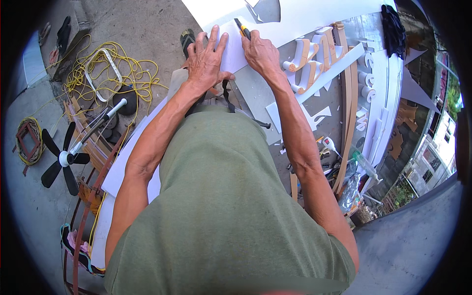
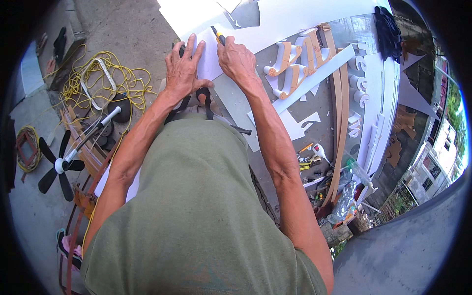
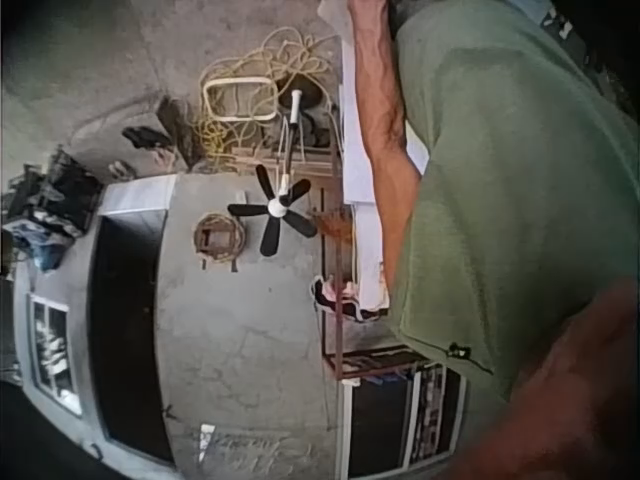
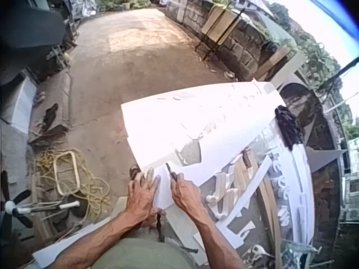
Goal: Using a utility knife to carefully cut out letters and shapes from a white board at a sign shop.
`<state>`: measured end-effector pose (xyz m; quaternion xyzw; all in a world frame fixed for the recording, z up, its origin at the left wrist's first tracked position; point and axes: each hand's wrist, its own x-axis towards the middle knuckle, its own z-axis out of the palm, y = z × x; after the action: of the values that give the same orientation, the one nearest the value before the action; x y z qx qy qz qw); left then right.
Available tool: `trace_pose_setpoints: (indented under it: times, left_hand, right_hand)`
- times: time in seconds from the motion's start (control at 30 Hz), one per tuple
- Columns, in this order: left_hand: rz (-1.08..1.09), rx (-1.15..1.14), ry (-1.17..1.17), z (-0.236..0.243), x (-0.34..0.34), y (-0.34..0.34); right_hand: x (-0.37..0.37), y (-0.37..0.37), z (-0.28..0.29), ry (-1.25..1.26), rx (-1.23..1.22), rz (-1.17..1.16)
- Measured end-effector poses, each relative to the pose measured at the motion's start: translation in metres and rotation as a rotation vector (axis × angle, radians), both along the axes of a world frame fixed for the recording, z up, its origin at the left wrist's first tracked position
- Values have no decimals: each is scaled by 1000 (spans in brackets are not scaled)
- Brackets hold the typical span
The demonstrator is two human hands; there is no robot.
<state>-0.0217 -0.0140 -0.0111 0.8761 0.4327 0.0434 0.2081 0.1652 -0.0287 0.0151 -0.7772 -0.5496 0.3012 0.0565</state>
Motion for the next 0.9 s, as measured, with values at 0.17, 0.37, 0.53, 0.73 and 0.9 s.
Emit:
trace_pose_setpoints:
  times: [0.17,0.37,0.53,0.73,0.9]
  left_hand:
    - [18,-30,2,1,3,1]
    - [0,19,1,0,3,2]
    - [-12,18,2,-1,3,3]
    - [-52,10,14,0,4,7]
    - [-67,3,96,4,10,9]
  right_hand:
    - [1,2,-2,-8,-5,12]
    - [-1,2,-4,-32,7,20]
    - [-2,2,-5,-55,14,26]
    - [-8,5,-1,-127,34,60]
    - [-10,2,-1,-118,15,47]
